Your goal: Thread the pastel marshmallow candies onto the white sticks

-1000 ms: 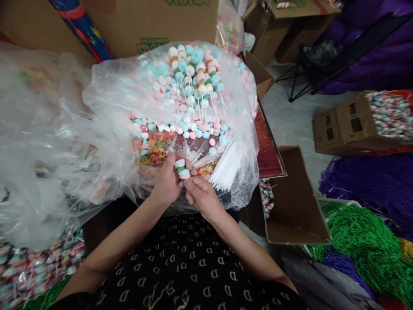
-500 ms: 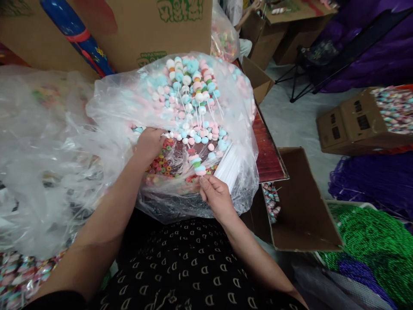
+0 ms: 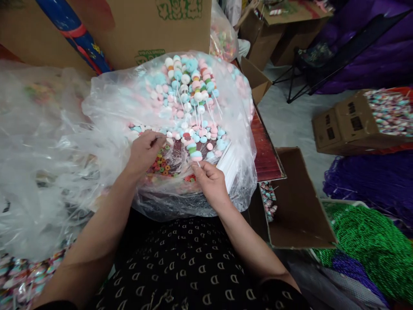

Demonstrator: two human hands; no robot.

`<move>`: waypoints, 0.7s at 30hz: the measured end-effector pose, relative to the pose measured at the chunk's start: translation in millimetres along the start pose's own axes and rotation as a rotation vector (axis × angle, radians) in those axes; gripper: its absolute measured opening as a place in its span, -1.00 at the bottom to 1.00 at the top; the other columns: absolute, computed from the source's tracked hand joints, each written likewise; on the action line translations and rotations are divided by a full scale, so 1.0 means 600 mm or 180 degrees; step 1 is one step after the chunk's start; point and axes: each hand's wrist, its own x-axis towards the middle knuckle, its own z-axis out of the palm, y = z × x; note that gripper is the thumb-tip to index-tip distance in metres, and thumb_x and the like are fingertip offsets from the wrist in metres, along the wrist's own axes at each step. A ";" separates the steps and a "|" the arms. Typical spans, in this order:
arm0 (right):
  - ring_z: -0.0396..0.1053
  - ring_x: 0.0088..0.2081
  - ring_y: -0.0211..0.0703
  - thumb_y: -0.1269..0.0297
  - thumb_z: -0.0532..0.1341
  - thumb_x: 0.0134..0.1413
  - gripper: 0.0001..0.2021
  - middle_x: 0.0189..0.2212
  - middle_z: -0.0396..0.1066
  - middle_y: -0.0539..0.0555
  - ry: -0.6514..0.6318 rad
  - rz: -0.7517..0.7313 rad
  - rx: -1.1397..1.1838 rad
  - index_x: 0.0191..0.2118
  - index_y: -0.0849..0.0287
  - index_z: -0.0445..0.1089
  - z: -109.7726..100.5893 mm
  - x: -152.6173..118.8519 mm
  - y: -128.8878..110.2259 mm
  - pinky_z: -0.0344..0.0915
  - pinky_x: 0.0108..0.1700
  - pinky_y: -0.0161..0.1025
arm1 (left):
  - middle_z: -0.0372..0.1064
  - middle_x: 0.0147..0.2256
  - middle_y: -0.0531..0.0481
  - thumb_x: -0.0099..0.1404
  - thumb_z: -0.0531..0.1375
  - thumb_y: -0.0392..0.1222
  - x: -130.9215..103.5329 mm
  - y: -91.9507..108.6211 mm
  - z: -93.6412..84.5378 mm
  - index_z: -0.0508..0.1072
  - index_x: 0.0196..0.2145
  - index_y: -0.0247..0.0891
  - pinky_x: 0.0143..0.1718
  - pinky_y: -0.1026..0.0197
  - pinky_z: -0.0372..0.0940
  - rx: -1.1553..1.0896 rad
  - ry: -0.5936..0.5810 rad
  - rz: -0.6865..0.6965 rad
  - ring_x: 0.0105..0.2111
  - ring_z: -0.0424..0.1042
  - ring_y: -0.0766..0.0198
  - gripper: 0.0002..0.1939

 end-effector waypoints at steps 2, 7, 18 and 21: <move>0.39 -0.38 -0.18 -0.14 0.44 0.06 -0.58 -0.44 0.48 -0.02 0.0029 -0.0018 0.0033 -0.17 0.12 0.62 0.016 0.018 0.002 0.32 -0.36 -0.27 | 0.51 -0.27 0.00 0.45 0.19 -0.14 -0.032 0.027 0.010 0.57 -0.20 -0.17 -0.09 0.13 0.37 -0.0669 -0.0055 0.0057 -0.20 0.49 0.18 -0.84; 0.38 -0.40 -0.19 -0.14 0.45 0.03 -0.58 -0.45 0.47 -0.03 -0.0134 0.0190 0.0186 -0.18 0.12 0.61 0.042 0.032 0.000 0.36 -0.38 -0.26 | 0.53 -0.27 0.02 0.43 0.23 -0.14 -0.082 0.072 0.038 0.60 -0.20 -0.15 -0.12 0.16 0.39 -0.1170 -0.0064 -0.0096 -0.22 0.48 0.23 -0.87; 0.10 -0.61 -0.37 -0.02 0.48 -0.06 -0.65 -0.56 0.33 -0.14 -0.0093 0.0497 0.0202 -0.25 0.08 0.50 0.053 0.014 -0.017 0.30 -0.58 -0.34 | 0.66 -0.20 0.01 0.16 0.51 0.03 -0.112 0.099 0.067 0.71 -0.16 -0.08 0.00 0.05 0.51 -0.3652 0.0219 -0.1867 -0.15 0.60 0.18 -0.69; 0.20 -0.59 -0.35 -0.02 0.47 -0.02 -0.66 -0.51 0.43 -0.10 -0.0087 0.0376 0.0192 -0.26 0.09 0.47 0.052 0.016 -0.013 0.30 -0.57 -0.35 | 0.68 -0.12 0.01 0.15 0.52 -0.02 -0.119 0.109 0.067 0.73 -0.14 -0.04 0.12 0.00 0.51 -0.3655 0.0238 -0.1767 -0.04 0.61 0.14 -0.70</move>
